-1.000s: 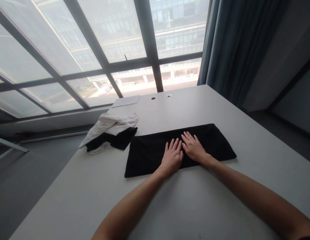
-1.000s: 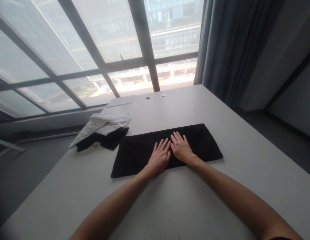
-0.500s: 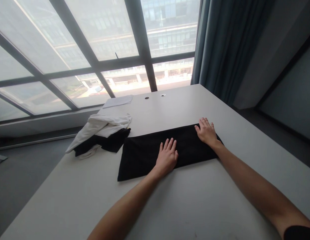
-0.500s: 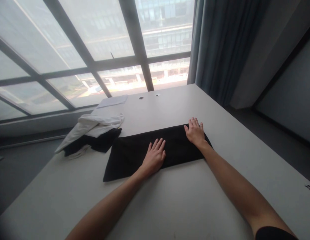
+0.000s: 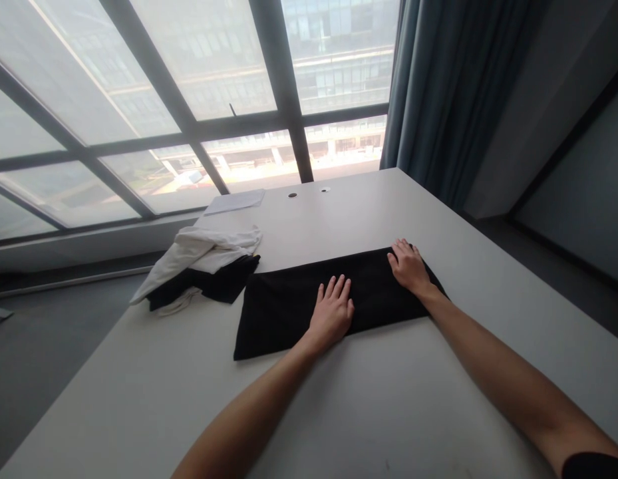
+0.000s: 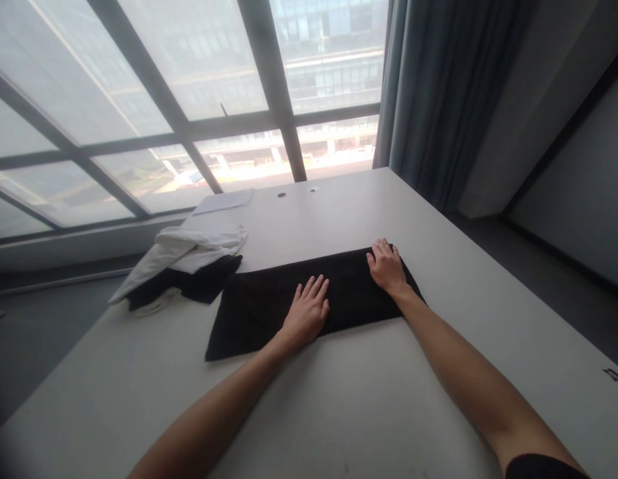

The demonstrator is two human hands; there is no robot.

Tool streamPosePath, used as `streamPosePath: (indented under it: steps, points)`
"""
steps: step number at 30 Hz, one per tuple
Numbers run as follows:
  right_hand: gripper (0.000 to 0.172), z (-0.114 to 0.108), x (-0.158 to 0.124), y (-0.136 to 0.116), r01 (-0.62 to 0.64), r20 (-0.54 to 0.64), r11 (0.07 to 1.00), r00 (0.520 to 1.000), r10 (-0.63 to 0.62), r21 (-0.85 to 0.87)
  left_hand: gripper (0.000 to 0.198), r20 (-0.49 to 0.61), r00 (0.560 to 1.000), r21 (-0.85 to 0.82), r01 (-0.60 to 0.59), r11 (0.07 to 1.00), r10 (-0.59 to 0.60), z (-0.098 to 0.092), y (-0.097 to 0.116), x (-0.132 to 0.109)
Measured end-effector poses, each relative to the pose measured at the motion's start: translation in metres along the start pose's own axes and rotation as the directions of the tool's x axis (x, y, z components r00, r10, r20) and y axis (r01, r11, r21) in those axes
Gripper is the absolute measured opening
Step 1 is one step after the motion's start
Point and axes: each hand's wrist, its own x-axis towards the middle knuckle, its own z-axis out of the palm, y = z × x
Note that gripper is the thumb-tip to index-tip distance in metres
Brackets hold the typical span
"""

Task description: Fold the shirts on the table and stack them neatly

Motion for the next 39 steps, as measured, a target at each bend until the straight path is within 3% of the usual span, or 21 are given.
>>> streamPosePath:
  steps: [2, 6, 9, 13, 15, 19, 24, 28, 31, 33, 36, 39]
  points:
    - [0.053, 0.000, -0.001, -0.004, -0.002, 0.000, 1.000, 1.000, 0.002, 0.024, 0.056, -0.005, 1.000, 0.010, 0.001, 1.000, -0.001, 0.001, 0.000, 0.000]
    - [0.057, -0.006, -0.010, -0.029, 0.064, -0.121, 0.997, 0.991, -0.057, 0.049, 0.056, -0.026, 1.000, 0.027, -0.003, 1.000, 0.004, 0.003, 0.000, 0.000]
    - [0.060, -0.002, -0.026, -0.056, 0.192, 0.028, 0.981, 0.981, -0.193, 0.033, 0.056, -0.036, 0.999, 0.027, -0.006, 1.000, 0.007, 0.002, 0.001, 0.000]
    - [0.057, 0.006, -0.043, -0.076, 0.294, 0.298, 0.955, 0.910, -0.289, 0.030, 0.056, -0.037, 0.999, 0.021, -0.005, 1.000, 0.006, 0.001, 0.002, 0.000]
    - [0.056, 0.005, -0.045, -0.080, 0.285, 0.306, 0.958, 0.910, -0.279, 0.027, 0.056, -0.035, 0.999, 0.018, -0.003, 1.000, 0.004, 0.000, 0.002, 0.000]
    - [0.057, -0.004, -0.054, -0.092, 0.286, 0.203, 0.957, 0.936, -0.288, 0.041, 0.056, -0.023, 1.000, 0.005, 0.000, 1.000, 0.001, -0.002, 0.002, -0.001]
    - [0.058, 0.002, -0.075, -0.111, 0.360, 0.294, 0.931, 0.885, -0.361, 0.062, 0.057, 0.001, 1.000, -0.036, -0.009, 0.999, 0.009, -0.002, 0.004, -0.003]
    - [0.059, 0.010, -0.079, -0.109, 0.353, 0.314, 0.935, 0.883, -0.347, 0.040, 0.060, 0.074, 0.997, -0.136, 0.016, 0.991, -0.006, -0.006, -0.001, 0.003]
    - [0.058, 0.012, -0.077, -0.105, 0.355, 0.309, 0.934, 0.885, -0.348, 0.036, 0.062, 0.202, 0.977, -0.291, 0.000, 0.957, 0.062, -0.024, -0.022, 0.010]
    - [0.058, 0.014, -0.077, -0.105, 0.354, 0.305, 0.935, 0.887, -0.347, 0.032, 0.061, 0.222, 0.974, -0.334, 0.037, 0.942, 0.041, -0.040, -0.047, 0.010]
    - [0.058, 0.016, -0.077, -0.105, 0.350, 0.298, 0.936, 0.891, -0.342, 0.029, 0.058, 0.104, 0.975, -0.195, 0.215, 0.957, -0.197, -0.053, -0.090, 0.002]
    - [0.058, 0.016, -0.078, -0.106, 0.346, 0.294, 0.938, 0.894, -0.339, 0.028, 0.060, -0.044, 0.906, 0.008, 0.421, 0.907, -0.420, -0.043, -0.128, -0.013]
